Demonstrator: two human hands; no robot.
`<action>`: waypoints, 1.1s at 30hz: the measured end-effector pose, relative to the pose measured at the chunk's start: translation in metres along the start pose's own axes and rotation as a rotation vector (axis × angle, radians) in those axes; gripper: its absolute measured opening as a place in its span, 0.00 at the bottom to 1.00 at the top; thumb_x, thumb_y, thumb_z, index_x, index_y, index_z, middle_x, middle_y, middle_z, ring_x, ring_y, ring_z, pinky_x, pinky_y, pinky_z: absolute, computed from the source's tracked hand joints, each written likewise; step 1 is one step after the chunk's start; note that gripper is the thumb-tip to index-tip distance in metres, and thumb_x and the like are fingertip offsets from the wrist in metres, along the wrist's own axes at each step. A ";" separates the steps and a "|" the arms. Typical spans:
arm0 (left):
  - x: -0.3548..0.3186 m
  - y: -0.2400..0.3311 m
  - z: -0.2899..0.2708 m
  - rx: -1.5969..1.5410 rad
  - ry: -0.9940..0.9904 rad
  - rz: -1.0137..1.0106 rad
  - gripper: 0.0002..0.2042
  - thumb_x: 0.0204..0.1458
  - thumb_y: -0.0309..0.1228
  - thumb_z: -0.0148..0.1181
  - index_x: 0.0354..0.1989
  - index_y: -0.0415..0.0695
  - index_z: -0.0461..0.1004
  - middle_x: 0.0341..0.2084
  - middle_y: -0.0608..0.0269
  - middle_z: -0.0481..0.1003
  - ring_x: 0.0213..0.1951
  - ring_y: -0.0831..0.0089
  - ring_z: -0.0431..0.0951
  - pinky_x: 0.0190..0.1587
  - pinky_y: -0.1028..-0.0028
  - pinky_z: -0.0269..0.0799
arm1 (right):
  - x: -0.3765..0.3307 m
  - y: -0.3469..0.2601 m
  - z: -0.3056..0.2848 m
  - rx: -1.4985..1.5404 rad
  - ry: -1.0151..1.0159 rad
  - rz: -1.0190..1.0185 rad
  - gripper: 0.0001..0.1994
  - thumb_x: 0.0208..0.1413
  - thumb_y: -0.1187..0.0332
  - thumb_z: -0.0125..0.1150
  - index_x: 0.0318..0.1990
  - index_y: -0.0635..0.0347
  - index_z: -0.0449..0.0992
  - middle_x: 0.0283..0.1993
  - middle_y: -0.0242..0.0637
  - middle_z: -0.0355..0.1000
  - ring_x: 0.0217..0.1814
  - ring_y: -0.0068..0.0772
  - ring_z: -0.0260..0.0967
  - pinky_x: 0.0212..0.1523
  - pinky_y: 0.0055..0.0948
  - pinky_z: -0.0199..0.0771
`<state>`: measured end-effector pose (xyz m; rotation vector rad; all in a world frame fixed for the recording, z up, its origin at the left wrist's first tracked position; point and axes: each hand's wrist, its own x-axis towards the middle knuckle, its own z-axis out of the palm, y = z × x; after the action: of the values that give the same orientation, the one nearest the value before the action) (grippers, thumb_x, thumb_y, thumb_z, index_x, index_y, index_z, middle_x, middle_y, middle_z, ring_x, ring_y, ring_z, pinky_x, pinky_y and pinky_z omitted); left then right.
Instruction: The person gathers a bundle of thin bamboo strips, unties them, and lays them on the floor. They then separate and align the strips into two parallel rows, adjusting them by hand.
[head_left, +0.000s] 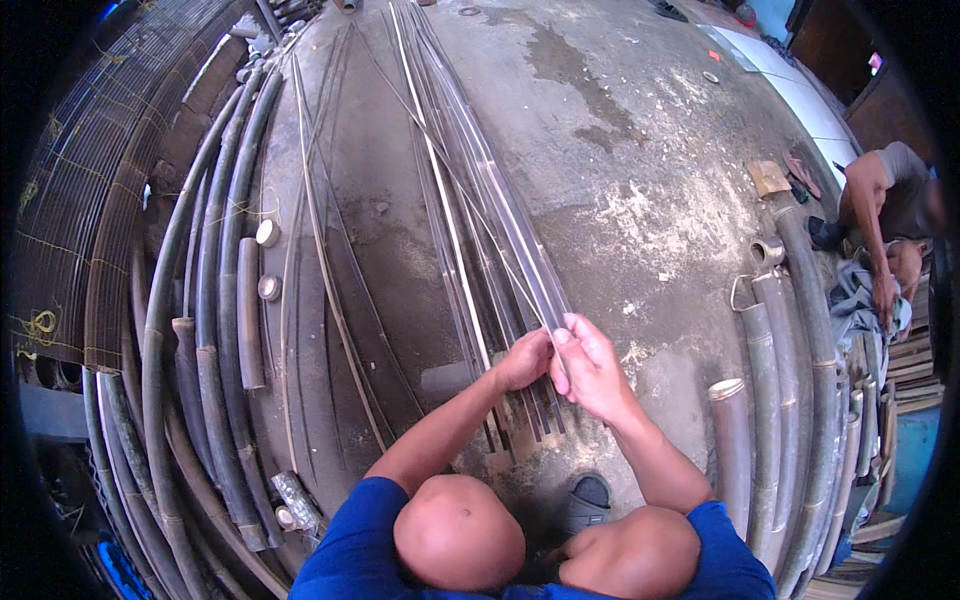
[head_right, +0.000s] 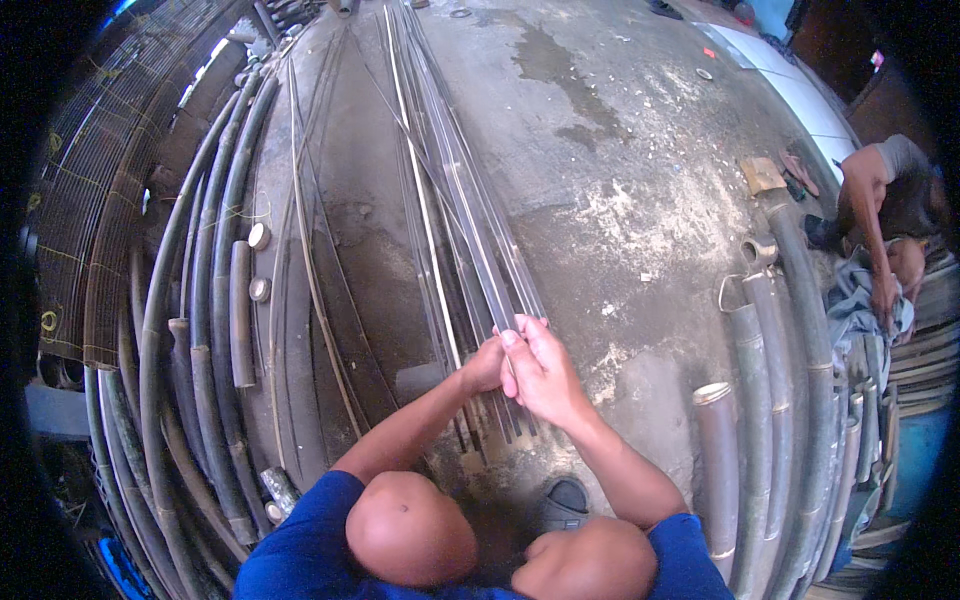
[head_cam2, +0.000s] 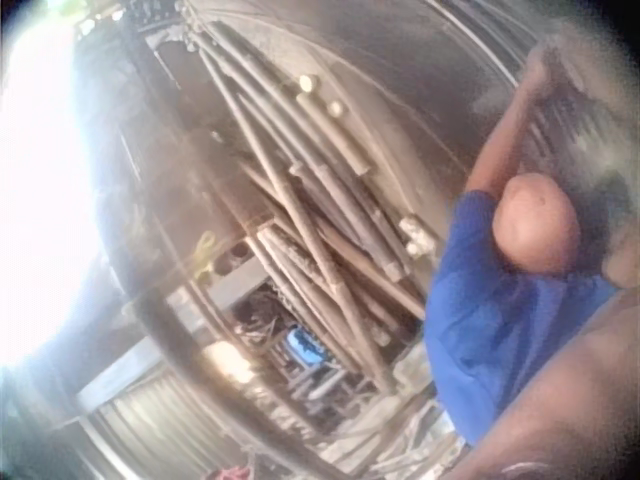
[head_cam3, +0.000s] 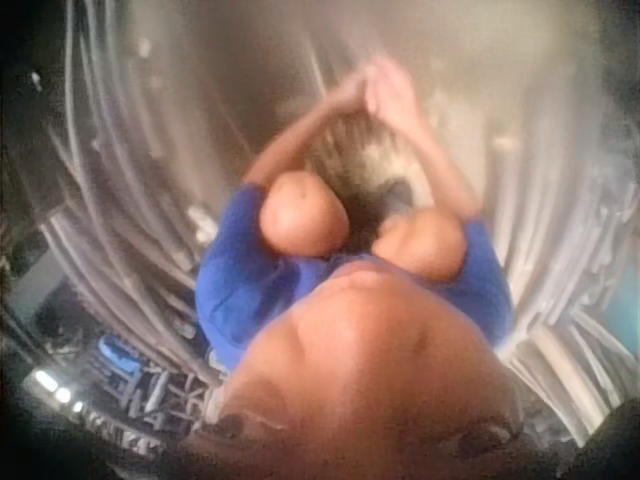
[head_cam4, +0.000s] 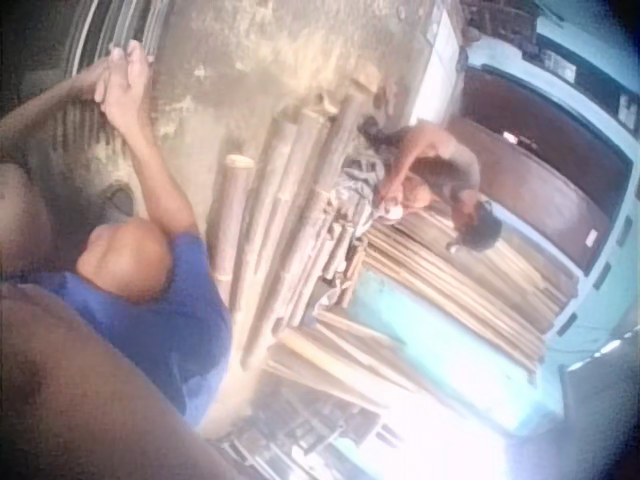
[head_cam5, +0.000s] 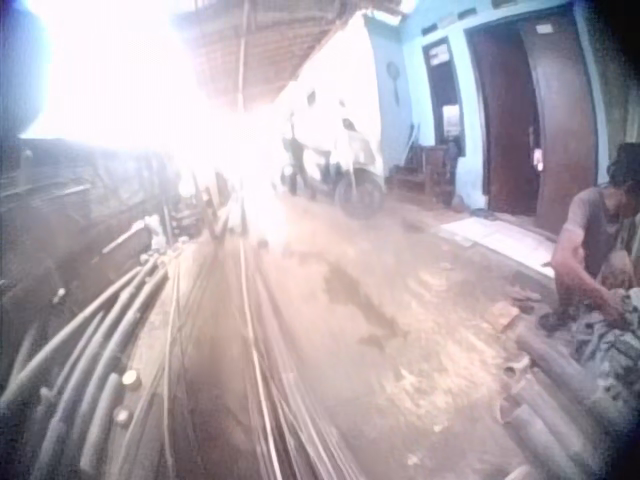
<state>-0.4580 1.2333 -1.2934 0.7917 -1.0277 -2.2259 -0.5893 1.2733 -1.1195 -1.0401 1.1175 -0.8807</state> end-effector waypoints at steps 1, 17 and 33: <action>-0.002 -0.002 -0.003 0.015 0.018 0.029 0.25 0.71 0.42 0.38 0.70 0.39 0.59 0.54 0.52 0.74 0.53 0.61 0.77 0.59 0.60 0.72 | -0.004 -0.002 0.004 0.002 -0.008 -0.028 0.12 0.74 0.61 0.41 0.51 0.59 0.67 0.17 0.26 0.63 0.14 0.15 0.58 0.17 0.17 0.58; -0.130 -0.005 -0.019 -0.173 0.664 -0.036 0.17 0.69 0.44 0.48 0.51 0.42 0.72 0.37 0.61 0.78 0.36 0.73 0.80 0.39 0.70 0.79 | -0.064 0.162 0.038 0.227 -0.193 0.356 0.12 0.72 0.59 0.47 0.55 0.55 0.65 0.29 0.31 0.71 0.25 0.18 0.69 0.25 0.19 0.68; -0.159 -0.003 -0.011 -0.101 0.633 -0.071 0.14 0.66 0.44 0.55 0.42 0.47 0.76 0.28 0.74 0.73 0.29 0.83 0.73 0.33 0.73 0.76 | -0.080 0.154 0.044 0.201 -0.454 0.376 0.14 0.69 0.66 0.54 0.57 0.60 0.68 0.34 0.28 0.71 0.34 0.19 0.70 0.37 0.25 0.73</action>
<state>-0.3447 1.3393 -1.2577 1.3791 -0.5779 -1.8581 -0.5578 1.4018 -1.2400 -0.7765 0.7841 -0.4160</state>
